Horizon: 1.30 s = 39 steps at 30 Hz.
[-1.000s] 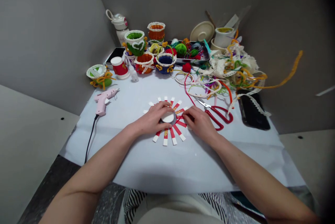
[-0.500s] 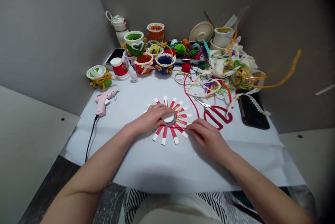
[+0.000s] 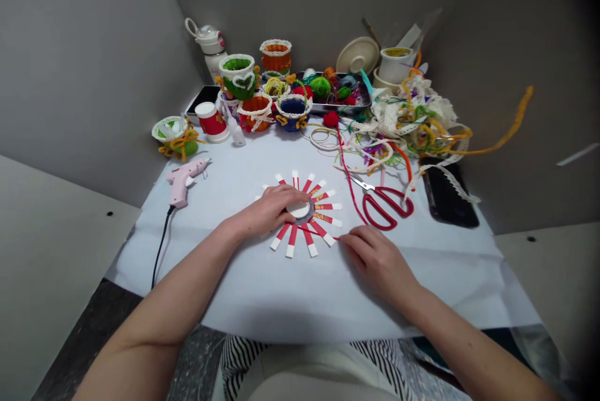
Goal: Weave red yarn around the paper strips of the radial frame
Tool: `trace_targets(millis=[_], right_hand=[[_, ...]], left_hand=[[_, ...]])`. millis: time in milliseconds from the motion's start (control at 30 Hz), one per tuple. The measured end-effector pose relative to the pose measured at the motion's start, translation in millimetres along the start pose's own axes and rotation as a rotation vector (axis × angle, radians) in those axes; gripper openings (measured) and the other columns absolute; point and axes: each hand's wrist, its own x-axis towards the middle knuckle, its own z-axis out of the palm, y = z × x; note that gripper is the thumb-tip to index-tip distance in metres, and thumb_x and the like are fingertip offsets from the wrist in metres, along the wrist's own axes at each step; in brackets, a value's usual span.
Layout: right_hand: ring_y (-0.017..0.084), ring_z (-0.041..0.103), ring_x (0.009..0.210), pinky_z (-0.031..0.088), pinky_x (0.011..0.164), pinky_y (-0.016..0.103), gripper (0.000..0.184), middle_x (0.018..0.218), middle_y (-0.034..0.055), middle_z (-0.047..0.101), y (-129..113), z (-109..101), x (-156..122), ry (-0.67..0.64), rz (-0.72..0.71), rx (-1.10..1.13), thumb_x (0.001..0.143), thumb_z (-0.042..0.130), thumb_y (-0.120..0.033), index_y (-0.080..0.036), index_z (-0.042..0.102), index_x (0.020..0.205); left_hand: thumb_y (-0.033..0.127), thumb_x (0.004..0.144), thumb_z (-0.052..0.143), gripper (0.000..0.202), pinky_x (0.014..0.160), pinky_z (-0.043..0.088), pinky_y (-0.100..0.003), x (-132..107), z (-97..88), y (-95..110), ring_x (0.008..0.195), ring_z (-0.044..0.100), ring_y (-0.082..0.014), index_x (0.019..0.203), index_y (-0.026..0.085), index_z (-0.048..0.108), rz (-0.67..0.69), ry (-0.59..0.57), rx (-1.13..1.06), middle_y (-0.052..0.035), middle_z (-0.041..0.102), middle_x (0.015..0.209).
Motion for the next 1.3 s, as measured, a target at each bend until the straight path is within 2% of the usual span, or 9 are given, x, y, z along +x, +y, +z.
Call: trace_targets(millis=[267, 400, 533, 667, 767, 867, 1000, 1167, 1300], right_hand=[[0.021, 0.063, 0.080, 0.049, 0.070, 0.033, 0.017, 0.088, 0.0077, 0.067, 34, 0, 66, -0.102, 0.088, 0.171, 0.099, 0.057, -0.022, -0.020, 0.072, 0.089], [0.021, 0.061, 0.079, 0.047, 0.070, 0.033, 0.018, 0.083, 0.0064, 0.065, 41, 13, 87, -0.054, 0.130, 0.160, 0.098, 0.058, -0.022, -0.020, 0.068, 0.083], [0.021, 0.060, 0.078, 0.046, 0.070, 0.033, 0.016, 0.081, 0.0059, 0.064, 39, 23, 87, -0.015, 0.154, 0.150, 0.096, 0.058, -0.021, -0.020, 0.065, 0.081], [0.021, 0.061, 0.078, 0.046, 0.069, 0.033, 0.016, 0.082, 0.0060, 0.065, 39, 24, 84, -0.024, 0.161, 0.171, 0.097, 0.058, -0.022, -0.020, 0.066, 0.083], [0.021, 0.061, 0.078, 0.047, 0.070, 0.033, 0.017, 0.083, 0.0062, 0.065, 40, 25, 84, -0.018, 0.171, 0.176, 0.097, 0.057, -0.023, -0.020, 0.067, 0.084], [0.021, 0.062, 0.079, 0.048, 0.071, 0.034, 0.017, 0.083, 0.0063, 0.065, 40, 26, 84, -0.023, 0.176, 0.179, 0.097, 0.057, -0.024, -0.020, 0.067, 0.085], [0.022, 0.062, 0.080, 0.047, 0.072, 0.034, 0.017, 0.083, 0.0063, 0.065, 38, 24, 84, -0.028, 0.184, 0.185, 0.097, 0.057, -0.023, -0.019, 0.067, 0.085], [0.020, 0.061, 0.080, 0.047, 0.072, 0.033, 0.014, 0.085, 0.0056, 0.065, 30, 17, 82, -0.027, 0.164, 0.235, 0.098, 0.059, -0.021, -0.019, 0.068, 0.087], [0.020, 0.061, 0.080, 0.046, 0.071, 0.032, 0.014, 0.084, 0.0053, 0.064, 28, 17, 79, -0.040, 0.136, 0.263, 0.098, 0.059, -0.020, -0.020, 0.067, 0.086]], left_hand=[[0.010, 0.094, 0.061, 0.039, 0.111, 0.043, -0.051, 1, -2.7, 4, 0.128, 0.055, -0.0266, 0.130, 0.025, 0.059, 0.026, 0.007, -0.025, -0.0086, 0.065, 0.136], [0.008, 0.092, 0.061, 0.039, 0.112, 0.045, -0.049, 2, -2.0, 4, 0.128, 0.055, -0.0250, 0.128, 0.025, 0.060, 0.037, 0.001, -0.059, -0.0084, 0.065, 0.134], [0.008, 0.092, 0.061, 0.038, 0.112, 0.045, -0.050, 2, 0.0, 1, 0.128, 0.055, -0.0245, 0.125, 0.026, 0.061, 0.056, 0.011, -0.081, -0.0083, 0.065, 0.133], [0.011, 0.093, 0.061, 0.036, 0.113, 0.044, -0.051, 0, 0.0, 2, 0.128, 0.055, -0.0250, 0.126, 0.025, 0.059, 0.075, 0.019, -0.074, -0.0096, 0.064, 0.135], [0.019, 0.095, 0.062, 0.036, 0.115, 0.042, -0.051, -2, 0.8, 7, 0.137, 0.050, -0.0267, 0.131, 0.023, 0.055, 0.091, 0.042, -0.048, -0.0141, 0.055, 0.146], [0.027, 0.094, 0.068, 0.043, 0.115, 0.042, -0.052, -2, 4.6, 13, 0.141, 0.044, -0.0302, 0.133, 0.022, 0.053, 0.007, 0.081, 0.005, -0.0165, 0.048, 0.148], [0.028, 0.088, 0.075, 0.047, 0.107, 0.046, -0.051, 2, 8.0, 16, 0.125, 0.051, -0.0309, 0.130, 0.022, 0.055, -0.119, 0.098, 0.054, -0.0124, 0.056, 0.130], [0.015, 0.089, 0.070, 0.045, 0.108, 0.044, -0.049, 4, 1.4, 15, 0.123, 0.053, -0.0287, 0.131, 0.024, 0.056, -0.058, 0.059, 0.046, -0.0093, 0.062, 0.130], [0.014, 0.091, 0.068, 0.043, 0.111, 0.041, -0.049, 3, -2.4, 11, 0.127, 0.053, -0.0283, 0.131, 0.026, 0.057, -0.048, 0.013, 0.024, -0.0072, 0.064, 0.135]])
